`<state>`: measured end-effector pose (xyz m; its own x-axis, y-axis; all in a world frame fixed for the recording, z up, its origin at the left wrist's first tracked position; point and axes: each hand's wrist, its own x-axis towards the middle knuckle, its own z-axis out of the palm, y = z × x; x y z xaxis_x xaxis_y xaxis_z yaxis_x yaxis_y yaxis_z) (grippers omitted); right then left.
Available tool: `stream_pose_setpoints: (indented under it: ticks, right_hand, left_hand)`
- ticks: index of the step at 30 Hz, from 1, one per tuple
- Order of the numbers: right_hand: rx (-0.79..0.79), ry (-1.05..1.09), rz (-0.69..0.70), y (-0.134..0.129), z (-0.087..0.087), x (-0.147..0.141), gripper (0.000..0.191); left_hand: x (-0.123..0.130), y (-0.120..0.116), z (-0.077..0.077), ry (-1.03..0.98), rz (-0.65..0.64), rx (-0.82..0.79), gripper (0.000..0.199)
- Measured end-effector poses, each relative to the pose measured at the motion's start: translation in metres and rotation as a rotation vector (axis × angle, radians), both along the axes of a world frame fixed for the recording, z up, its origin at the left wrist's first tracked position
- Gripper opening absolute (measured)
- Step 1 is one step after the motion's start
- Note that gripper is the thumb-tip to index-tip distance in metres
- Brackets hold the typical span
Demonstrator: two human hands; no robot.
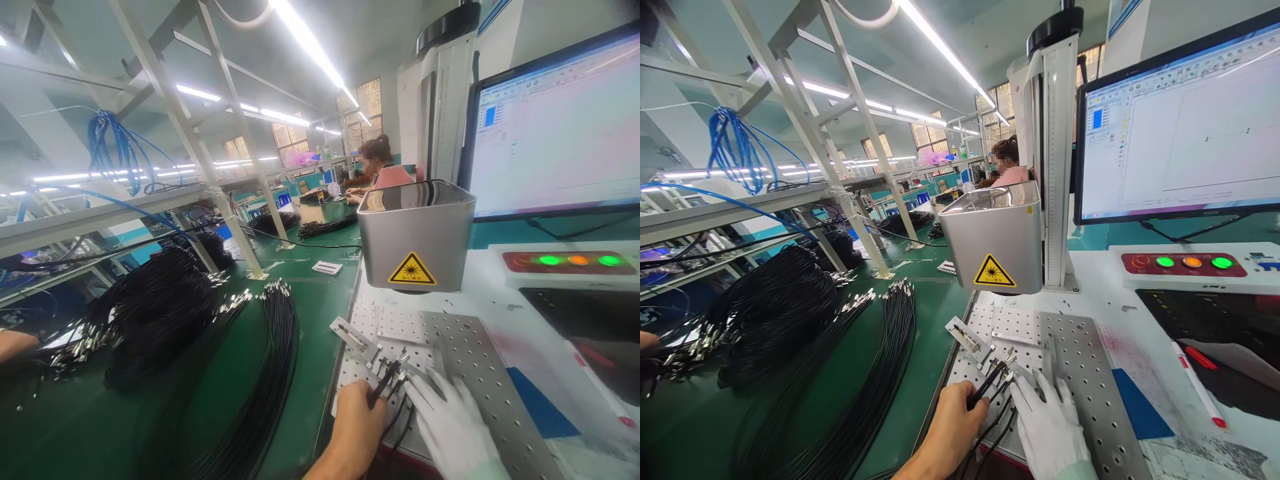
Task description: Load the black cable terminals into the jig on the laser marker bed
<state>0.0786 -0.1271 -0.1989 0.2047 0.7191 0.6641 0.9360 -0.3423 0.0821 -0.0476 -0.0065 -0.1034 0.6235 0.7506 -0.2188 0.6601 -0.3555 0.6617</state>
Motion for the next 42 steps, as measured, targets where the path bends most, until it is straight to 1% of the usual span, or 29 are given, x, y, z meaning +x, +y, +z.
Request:
stream_pose_setpoints:
  ticks: [2,5,8,11,13,16,19,21,24,26,30,34,38,42]
  right_hand:
    - [0.023,-0.042,0.064,0.001,-0.001,0.004,0.035]
    - [0.014,-0.067,0.131,0.002,0.003,0.007,0.039]
    - [0.004,0.053,0.107,0.005,0.011,0.004,0.041]
    - [-0.038,0.168,0.085,0.011,0.017,0.000,0.042]
    - [-0.088,0.195,0.084,0.013,0.019,-0.002,0.043]
    - [-0.115,0.232,0.065,0.012,0.021,-0.003,0.040]
    - [-0.070,0.190,0.091,0.008,0.020,0.000,0.042]
    - [-0.041,0.127,0.127,0.006,0.019,0.003,0.041]
    - [-0.015,0.067,0.147,0.005,0.017,0.008,0.037]
    - [0.000,0.043,0.145,0.005,0.017,0.009,0.035]
    - [-0.003,0.048,0.140,0.007,0.015,0.007,0.034]
    - [-0.009,0.097,0.105,0.008,0.013,0.005,0.036]
    - [-0.010,0.033,0.133,0.007,0.014,0.007,0.034]
    - [0.015,-0.011,0.135,0.006,0.016,0.010,0.035]
  left_hand:
    - [-0.001,-0.001,0.000,-0.008,-0.002,0.007,0.023]
    - [-0.002,-0.002,-0.001,-0.024,-0.012,0.006,0.022]
    - [-0.002,-0.003,-0.004,-0.024,-0.016,-0.017,0.022]
    - [-0.002,-0.002,-0.009,-0.041,-0.007,-0.095,0.019]
    - [-0.002,0.000,-0.012,-0.046,-0.008,-0.131,0.018]
    - [-0.002,0.003,-0.014,-0.042,-0.029,-0.117,0.018]
    - [-0.003,0.008,-0.011,-0.085,-0.044,-0.076,0.020]
    - [-0.005,0.013,-0.009,-0.138,-0.022,-0.064,0.018]
    - [-0.008,0.020,-0.010,-0.202,0.034,-0.123,0.012]
    - [-0.009,0.022,-0.012,-0.210,0.056,-0.154,0.015]
    - [-0.010,0.022,-0.014,-0.204,0.070,-0.155,0.025]
    - [-0.011,0.020,-0.011,-0.167,0.054,-0.132,0.025]
    - [-0.013,0.017,-0.003,-0.052,0.015,-0.083,0.026]
    - [-0.014,0.015,0.005,0.024,0.004,-0.060,0.030]
